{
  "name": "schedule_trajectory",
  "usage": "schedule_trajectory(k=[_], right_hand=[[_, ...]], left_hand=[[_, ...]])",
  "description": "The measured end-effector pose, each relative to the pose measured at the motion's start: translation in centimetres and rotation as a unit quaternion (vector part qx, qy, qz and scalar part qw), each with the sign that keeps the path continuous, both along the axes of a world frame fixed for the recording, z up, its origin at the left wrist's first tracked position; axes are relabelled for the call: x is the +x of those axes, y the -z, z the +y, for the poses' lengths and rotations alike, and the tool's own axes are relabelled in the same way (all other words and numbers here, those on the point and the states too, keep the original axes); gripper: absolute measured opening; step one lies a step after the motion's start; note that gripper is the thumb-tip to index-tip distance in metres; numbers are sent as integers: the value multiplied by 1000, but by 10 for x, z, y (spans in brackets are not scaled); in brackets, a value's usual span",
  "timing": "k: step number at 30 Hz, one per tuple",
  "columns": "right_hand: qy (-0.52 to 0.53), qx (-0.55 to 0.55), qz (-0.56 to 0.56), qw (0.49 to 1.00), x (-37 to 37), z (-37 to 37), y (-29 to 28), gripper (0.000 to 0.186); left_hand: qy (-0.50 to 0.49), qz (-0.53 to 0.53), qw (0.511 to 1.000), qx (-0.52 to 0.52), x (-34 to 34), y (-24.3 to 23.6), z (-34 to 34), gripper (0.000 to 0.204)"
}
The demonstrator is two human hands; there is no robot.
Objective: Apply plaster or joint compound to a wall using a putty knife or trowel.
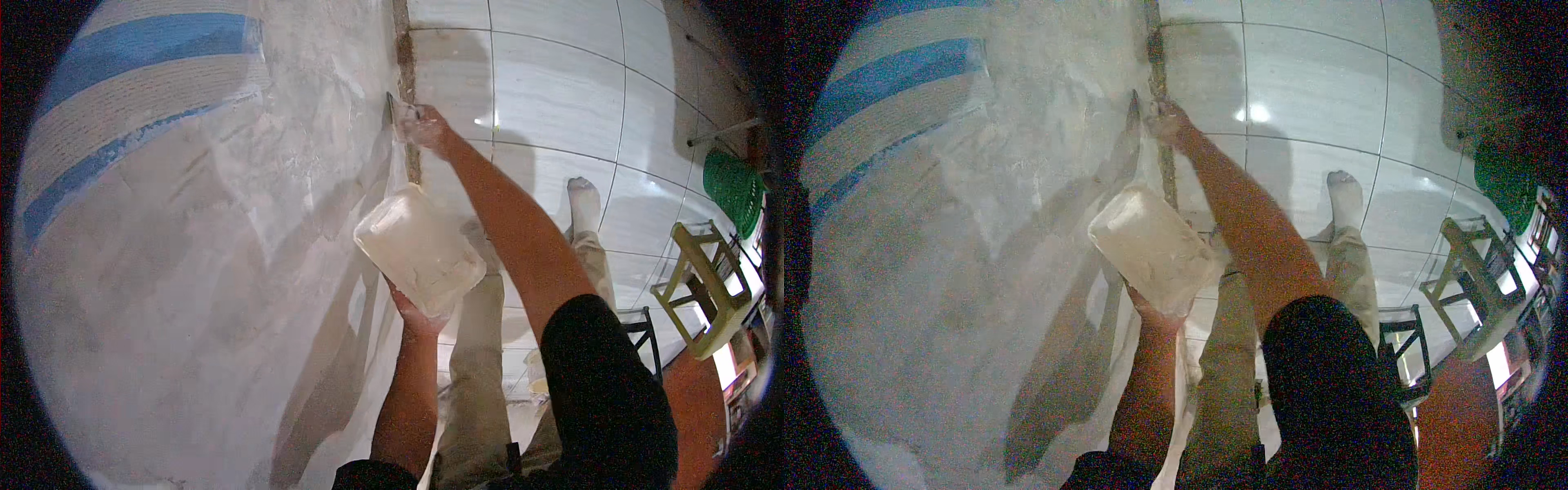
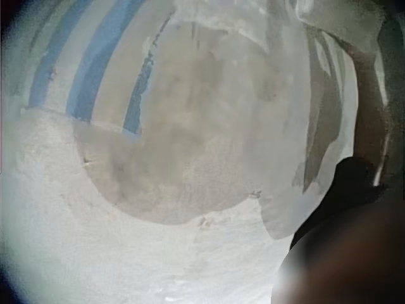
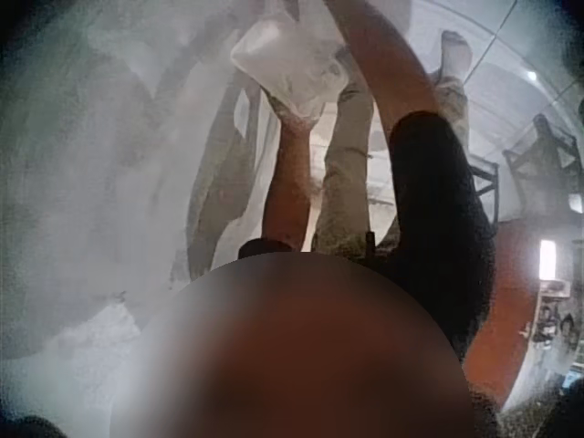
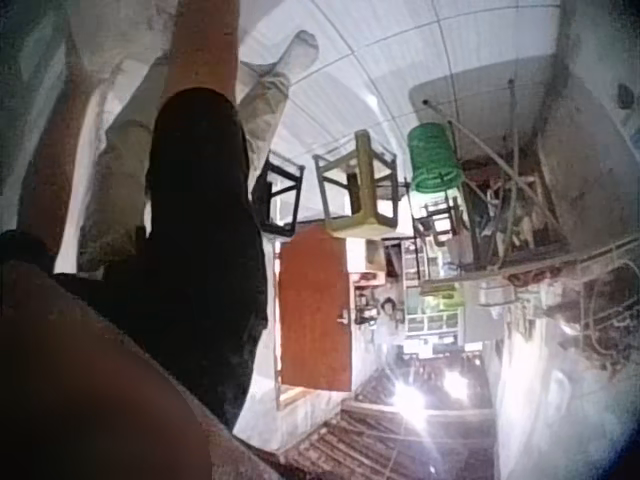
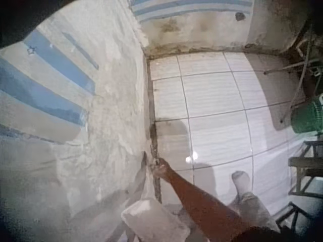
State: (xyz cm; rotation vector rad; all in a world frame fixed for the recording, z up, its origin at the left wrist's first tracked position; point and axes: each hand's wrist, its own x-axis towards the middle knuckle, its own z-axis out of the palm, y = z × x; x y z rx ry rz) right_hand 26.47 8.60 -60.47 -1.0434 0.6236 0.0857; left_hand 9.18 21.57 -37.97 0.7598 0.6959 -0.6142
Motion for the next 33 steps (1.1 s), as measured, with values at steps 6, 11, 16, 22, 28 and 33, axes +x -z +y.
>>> schedule_trajectory(k=[6,11,16,22,28,33], right_hand=[[-70,-138,-179,972,-67,-3,11,25],[-146,181,-157,960,-65,-53,-6,20],[124,336,-162,920,-1,-70,42,20],[210,-114,-130,962,1,26,8,25],[-70,-120,-268,953,-111,46,-25,28],[21,381,-244,892,-107,16,3,19]], left_hand=[[43,8,999,-18,8,2,16,65],[16,-16,999,-39,13,0,21,68],[-10,27,998,-52,12,-5,-16,70],[9,27,995,-101,-9,5,8,71],[-31,87,994,-64,-2,-11,3,93],[-13,86,992,-88,3,-24,-22,104]])
